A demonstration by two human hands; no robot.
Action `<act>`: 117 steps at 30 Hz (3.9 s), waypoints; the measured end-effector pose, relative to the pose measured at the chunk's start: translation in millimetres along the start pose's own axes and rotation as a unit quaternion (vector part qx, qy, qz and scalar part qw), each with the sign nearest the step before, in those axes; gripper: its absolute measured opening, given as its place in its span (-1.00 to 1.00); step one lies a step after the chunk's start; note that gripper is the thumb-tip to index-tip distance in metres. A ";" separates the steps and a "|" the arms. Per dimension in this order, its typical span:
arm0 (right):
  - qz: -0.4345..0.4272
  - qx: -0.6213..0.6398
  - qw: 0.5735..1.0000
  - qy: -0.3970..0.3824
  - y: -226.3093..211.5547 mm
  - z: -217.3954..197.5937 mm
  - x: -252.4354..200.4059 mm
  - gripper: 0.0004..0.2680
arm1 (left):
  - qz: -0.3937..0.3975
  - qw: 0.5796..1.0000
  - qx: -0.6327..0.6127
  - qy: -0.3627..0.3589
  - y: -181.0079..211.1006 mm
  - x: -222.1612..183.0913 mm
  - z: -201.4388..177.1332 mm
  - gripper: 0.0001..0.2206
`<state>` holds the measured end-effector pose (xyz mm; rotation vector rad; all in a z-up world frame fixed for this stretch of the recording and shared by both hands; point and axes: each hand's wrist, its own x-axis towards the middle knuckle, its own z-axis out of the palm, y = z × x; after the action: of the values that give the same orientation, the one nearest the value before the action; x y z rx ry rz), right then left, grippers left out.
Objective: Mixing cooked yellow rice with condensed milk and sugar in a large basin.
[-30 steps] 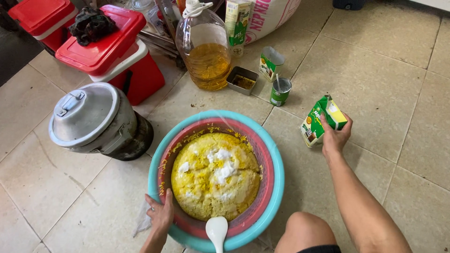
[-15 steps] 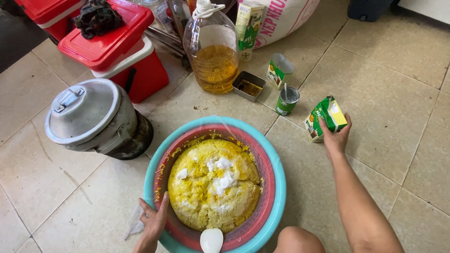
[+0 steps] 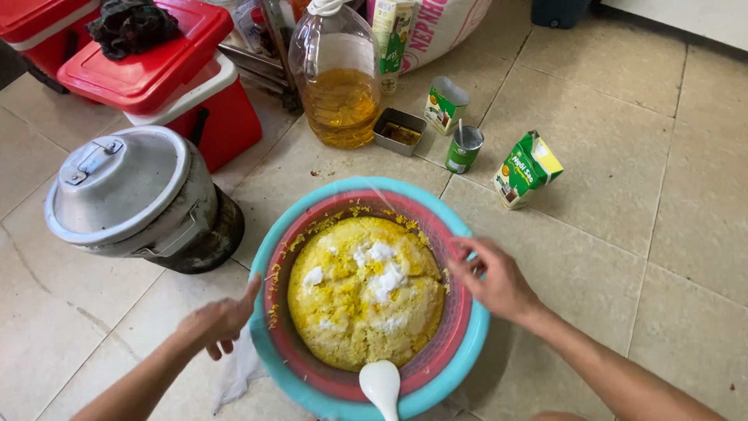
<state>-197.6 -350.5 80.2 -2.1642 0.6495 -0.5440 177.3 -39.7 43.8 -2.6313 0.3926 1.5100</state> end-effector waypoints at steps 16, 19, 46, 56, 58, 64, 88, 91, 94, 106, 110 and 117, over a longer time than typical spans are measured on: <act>0.179 -0.243 0.835 -0.460 -174.7 70.2 -95.6 -0.32 | 0.498 0.736 -0.358 -0.287 63.9 -62.9 -60.7 -0.32; 0.214 -0.250 0.819 -0.470 -175.5 77.6 -103.3 -0.27 | 0.501 0.719 -0.388 -0.285 79.5 -70.2 -56.7 -0.40; -0.073 -0.354 0.823 -0.438 -128.3 45.3 29.0 -0.80 | 0.407 0.895 0.179 0.043 148.7 -217.2 -29.9 -0.17; -0.065 -0.311 0.836 -0.447 -117.5 32.4 21.1 -0.80 | 0.575 0.790 0.101 0.187 152.3 -157.1 -6.6 -0.76; -0.059 -0.312 0.837 -0.446 -117.1 27.1 18.2 -0.79 | 0.503 0.852 0.036 0.139 152.0 -161.0 -3.1 -0.79; -0.039 -0.262 0.868 -0.420 -108.8 10.8 11.2 -0.73 | 0.398 0.916 0.025 0.045 145.0 -141.5 4.1 -0.66; 0.106 -0.142 0.970 -0.168 -90.1 33.1 25.6 -0.74 | 0.363 0.737 -0.547 -0.161 90.7 -124.1 12.2 -0.21; 0.076 0.110 0.989 -0.071 -77.7 50.2 24.1 -0.71 | 0.361 0.685 -0.602 -0.196 108.4 -108.6 32.3 -0.21; 0.109 0.234 0.965 -0.043 -27.1 112.1 50.4 -0.70 | 0.379 0.619 -0.632 -0.272 123.6 -96.2 56.3 -0.09; 0.115 0.256 0.960 -0.020 119.5 212.5 88.2 -0.77 | 0.531 0.462 -0.610 -0.363 180.1 69.6 114.0 -0.16; 0.185 0.181 0.965 -0.050 105.3 194.6 83.8 -0.74 | 0.457 0.557 -0.608 -0.334 172.9 17.4 102.7 -0.16; 0.232 -0.045 0.972 -0.012 58.6 135.1 80.5 -0.66 | 0.407 0.753 -0.438 -0.276 123.0 -51.3 72.3 -0.30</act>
<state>-73.7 -355.0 -32.8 -1.9999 1.1445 -0.2399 60.1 -134.8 57.8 -2.3355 1.0716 3.3386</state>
